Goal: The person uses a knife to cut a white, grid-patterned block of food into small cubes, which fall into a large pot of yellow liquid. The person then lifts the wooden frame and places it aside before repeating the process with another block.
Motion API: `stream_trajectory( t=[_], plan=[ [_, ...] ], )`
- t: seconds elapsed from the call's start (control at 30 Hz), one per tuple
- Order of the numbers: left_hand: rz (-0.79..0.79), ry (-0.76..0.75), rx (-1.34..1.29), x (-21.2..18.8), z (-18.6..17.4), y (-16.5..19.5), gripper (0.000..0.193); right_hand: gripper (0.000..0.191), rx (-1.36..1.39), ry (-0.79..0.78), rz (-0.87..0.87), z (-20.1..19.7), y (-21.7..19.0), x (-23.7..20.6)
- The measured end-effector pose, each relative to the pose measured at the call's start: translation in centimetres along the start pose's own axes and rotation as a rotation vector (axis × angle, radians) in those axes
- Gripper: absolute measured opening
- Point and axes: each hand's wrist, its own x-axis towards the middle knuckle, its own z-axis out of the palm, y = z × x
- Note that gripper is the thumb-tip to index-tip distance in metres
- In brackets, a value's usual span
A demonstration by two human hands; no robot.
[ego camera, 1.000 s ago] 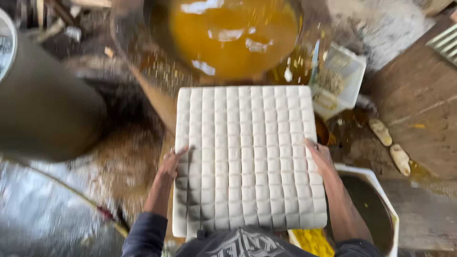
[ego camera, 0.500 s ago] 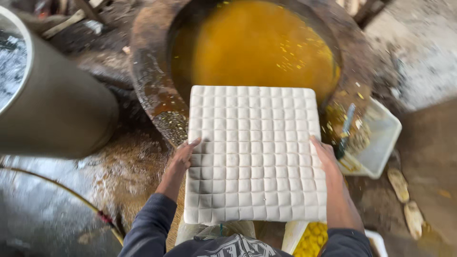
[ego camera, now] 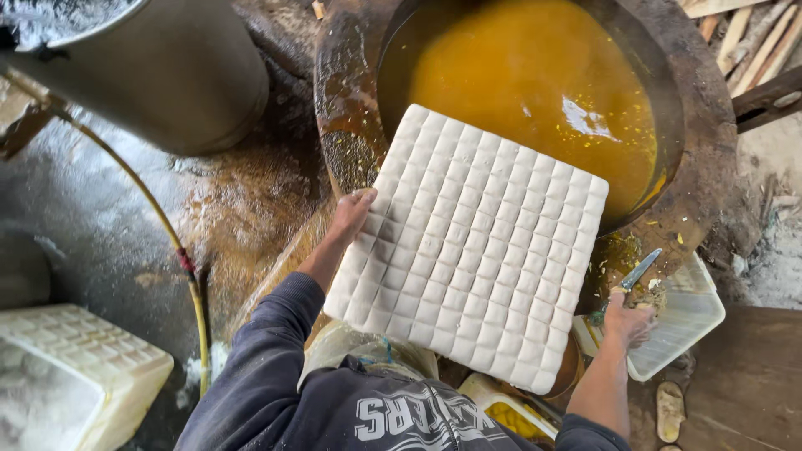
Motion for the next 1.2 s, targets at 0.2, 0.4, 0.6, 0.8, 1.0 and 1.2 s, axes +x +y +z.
stream_trajectory(
  t=[0.2, 0.4, 0.6, 0.8, 1.0, 1.2],
  plan=[
    [-0.012, 0.044, 0.025, -1.5, 0.7, 0.8, 0.050, 0.049, 0.277, -0.408, 0.284, 0.2, 1.4, -1.5],
    [-0.136, 0.048, -0.107, 1.1, 1.4, 4.7, 0.039, 0.020, 1.320, -0.347, 0.751, -1.2, 2.4, -2.7],
    [-0.039, -0.131, -0.292, 7.3, 2.2, 7.6, 0.027, 0.046, 1.942, -0.320, 0.125, -1.8, -2.9, -10.0],
    [0.060, -0.210, -0.253, 15.0, 2.7, 8.9, 0.020, 0.032, 1.531, -0.681, 0.285, 2.1, -19.9, -21.2],
    [0.054, -0.246, -0.136, 20.2, 3.4, 11.2, 0.021, 0.025, 1.148, -0.987, -0.004, 6.1, -36.3, -30.7],
    [0.151, -0.256, 0.146, 23.6, 4.2, 12.2, 0.016, 0.029, 0.941, -0.872, -0.094, 10.1, -45.9, -28.4]
  ],
)
